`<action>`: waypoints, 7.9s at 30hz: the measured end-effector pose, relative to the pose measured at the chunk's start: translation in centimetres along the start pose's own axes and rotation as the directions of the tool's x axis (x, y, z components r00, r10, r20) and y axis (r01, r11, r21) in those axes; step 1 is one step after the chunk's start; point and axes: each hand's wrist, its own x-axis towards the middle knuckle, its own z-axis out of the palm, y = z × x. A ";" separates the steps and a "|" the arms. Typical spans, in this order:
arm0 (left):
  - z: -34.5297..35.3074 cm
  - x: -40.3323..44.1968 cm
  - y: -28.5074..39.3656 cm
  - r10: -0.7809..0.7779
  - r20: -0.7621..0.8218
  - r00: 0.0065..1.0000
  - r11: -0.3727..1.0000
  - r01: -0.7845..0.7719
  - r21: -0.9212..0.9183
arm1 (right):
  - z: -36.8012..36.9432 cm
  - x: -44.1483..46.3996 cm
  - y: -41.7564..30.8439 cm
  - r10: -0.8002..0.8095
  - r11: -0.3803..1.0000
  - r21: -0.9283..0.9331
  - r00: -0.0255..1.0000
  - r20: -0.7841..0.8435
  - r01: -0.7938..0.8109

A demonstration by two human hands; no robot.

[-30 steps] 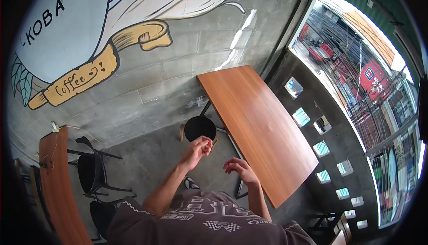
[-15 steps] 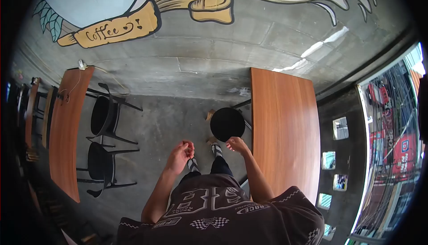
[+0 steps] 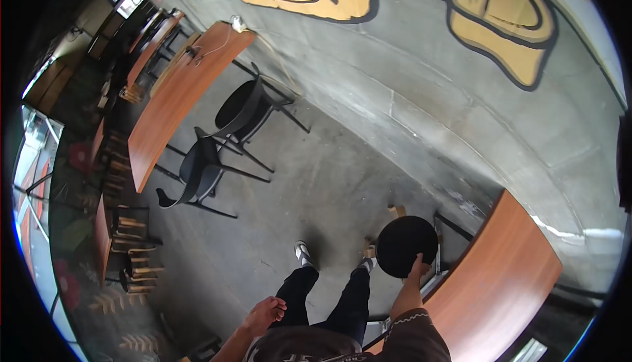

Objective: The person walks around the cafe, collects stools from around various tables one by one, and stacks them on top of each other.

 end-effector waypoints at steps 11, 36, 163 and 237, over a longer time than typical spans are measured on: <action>0.7 0.7 -4.4 -0.069 -0.223 0.973 0.997 0.062 -0.038 | -1.9 -2.6 -2.9 -0.198 0.971 0.182 0.950 0.243 0.155; -22.2 -15.6 0.2 0.479 -0.532 0.698 0.628 -0.696 -0.348 | -2.4 -53.2 -12.1 -0.686 0.721 0.639 0.141 0.714 0.270; -197.7 4.7 185.4 0.640 -0.613 0.463 0.491 -0.861 -0.137 | 146.4 -264.8 -52.1 -0.531 0.634 0.659 -0.393 0.751 0.404; -291.3 61.5 326.7 0.404 -0.852 0.334 0.600 -0.799 -0.029 | 276.7 -394.1 -132.4 -0.115 -0.408 0.808 -0.902 0.416 0.425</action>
